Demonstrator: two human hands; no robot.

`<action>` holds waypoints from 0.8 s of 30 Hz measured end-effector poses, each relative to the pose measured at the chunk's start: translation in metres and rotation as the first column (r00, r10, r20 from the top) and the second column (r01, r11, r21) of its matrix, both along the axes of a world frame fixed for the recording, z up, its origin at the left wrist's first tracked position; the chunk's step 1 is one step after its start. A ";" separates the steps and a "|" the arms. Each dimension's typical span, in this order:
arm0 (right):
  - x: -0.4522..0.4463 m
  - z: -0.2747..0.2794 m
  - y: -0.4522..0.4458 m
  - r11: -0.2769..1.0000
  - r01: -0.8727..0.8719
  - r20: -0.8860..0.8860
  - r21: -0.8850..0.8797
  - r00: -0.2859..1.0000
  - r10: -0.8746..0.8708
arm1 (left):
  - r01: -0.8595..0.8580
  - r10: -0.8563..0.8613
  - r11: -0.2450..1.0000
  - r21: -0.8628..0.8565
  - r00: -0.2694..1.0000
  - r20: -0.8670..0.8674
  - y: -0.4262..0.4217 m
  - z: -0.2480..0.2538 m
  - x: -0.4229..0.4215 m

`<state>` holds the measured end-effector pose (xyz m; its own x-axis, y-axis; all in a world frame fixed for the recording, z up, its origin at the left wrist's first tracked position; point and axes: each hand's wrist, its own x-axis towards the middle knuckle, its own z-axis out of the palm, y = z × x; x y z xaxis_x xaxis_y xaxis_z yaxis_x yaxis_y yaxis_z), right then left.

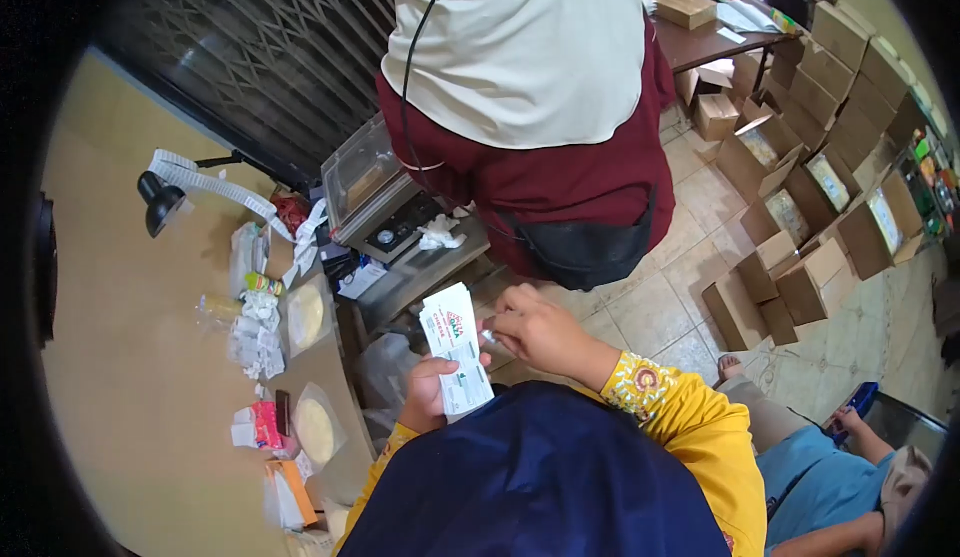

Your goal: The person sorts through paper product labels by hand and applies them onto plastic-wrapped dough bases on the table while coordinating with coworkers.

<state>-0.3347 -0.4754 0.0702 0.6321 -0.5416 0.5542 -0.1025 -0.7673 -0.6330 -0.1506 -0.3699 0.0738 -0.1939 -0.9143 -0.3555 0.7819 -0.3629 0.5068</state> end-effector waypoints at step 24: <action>-0.068 -0.083 0.032 0.596 0.205 0.204 0.776 0.813 -0.545 | 0.189 -0.174 0.979 -0.080 0.972 0.159 -0.028 -0.025 0.002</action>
<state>-0.4025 -0.4429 -0.0129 0.1010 -0.9941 0.0391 0.1044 -0.0285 -0.9941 -0.1488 -0.3984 0.0488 -0.3105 -0.8996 -0.3073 0.6196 -0.4366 0.6523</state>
